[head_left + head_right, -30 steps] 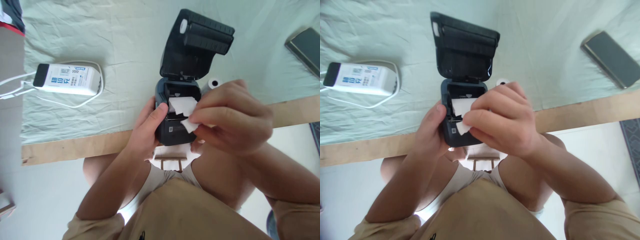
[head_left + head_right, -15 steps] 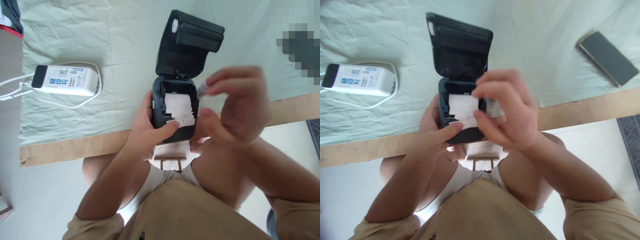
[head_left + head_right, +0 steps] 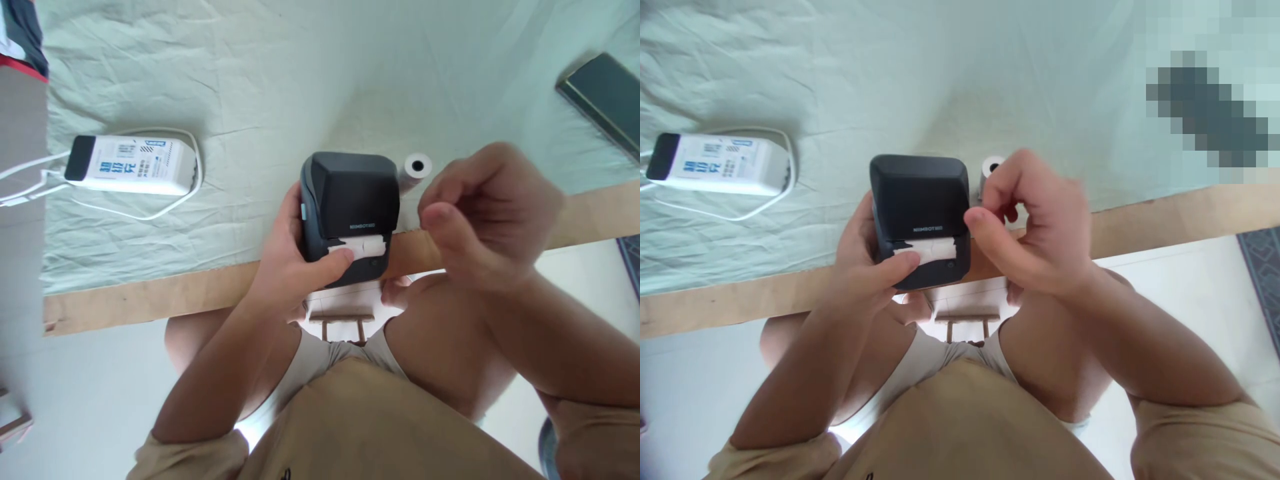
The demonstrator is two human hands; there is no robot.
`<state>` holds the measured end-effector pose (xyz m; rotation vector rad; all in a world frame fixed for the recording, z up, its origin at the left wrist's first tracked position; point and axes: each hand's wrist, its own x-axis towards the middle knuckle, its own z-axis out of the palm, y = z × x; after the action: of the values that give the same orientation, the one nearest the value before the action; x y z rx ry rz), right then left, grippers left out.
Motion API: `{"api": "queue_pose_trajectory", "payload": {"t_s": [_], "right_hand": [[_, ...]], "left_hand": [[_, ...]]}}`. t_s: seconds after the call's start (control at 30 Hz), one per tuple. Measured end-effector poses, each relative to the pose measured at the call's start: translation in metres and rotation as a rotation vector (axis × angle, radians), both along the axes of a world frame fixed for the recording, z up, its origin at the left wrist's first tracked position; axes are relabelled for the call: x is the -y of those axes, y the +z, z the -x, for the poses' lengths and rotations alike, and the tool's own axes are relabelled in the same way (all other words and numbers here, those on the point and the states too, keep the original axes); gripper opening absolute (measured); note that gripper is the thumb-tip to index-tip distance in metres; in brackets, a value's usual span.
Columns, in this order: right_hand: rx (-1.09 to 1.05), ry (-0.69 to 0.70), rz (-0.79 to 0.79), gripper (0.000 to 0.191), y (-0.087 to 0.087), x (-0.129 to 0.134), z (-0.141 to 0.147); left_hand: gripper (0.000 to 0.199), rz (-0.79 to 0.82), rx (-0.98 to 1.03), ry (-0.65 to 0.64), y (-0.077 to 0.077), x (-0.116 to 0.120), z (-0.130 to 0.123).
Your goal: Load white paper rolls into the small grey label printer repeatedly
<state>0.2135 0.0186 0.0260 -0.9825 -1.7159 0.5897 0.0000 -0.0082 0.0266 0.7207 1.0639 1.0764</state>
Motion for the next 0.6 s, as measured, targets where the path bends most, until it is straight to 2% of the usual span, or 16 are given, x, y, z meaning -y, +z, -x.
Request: {"api": "queue_pose_trajectory", "payload": {"t_s": [0.13, 0.23, 0.37, 0.5, 0.6], "right_hand": [[0.018, 0.113, 0.367, 0.056, -0.007, -0.004, 0.001], [0.019, 0.219, 0.502, 0.065, -0.011, -0.010, -0.002], [0.065, 0.241, 0.544, 0.064, -0.009, -0.015, -0.005], [0.074, 0.239, 0.508, 0.066, -0.012, -0.014, -0.004], [0.073, 0.224, 0.471, 0.064, -0.020, -0.010, -0.004]], "left_hand": [[0.044, -0.044, 0.113, 0.026, -0.004, 0.003, -0.005], [0.032, -0.053, 0.126, 0.056, -0.007, 0.002, -0.010], [0.031, -0.034, 0.084, 0.080, -0.005, 0.002, -0.010], [0.034, -0.017, 0.108, 0.028, -0.004, 0.000, -0.008], [0.036, -0.027, 0.104, 0.123, -0.009, -0.004, -0.009]]}}
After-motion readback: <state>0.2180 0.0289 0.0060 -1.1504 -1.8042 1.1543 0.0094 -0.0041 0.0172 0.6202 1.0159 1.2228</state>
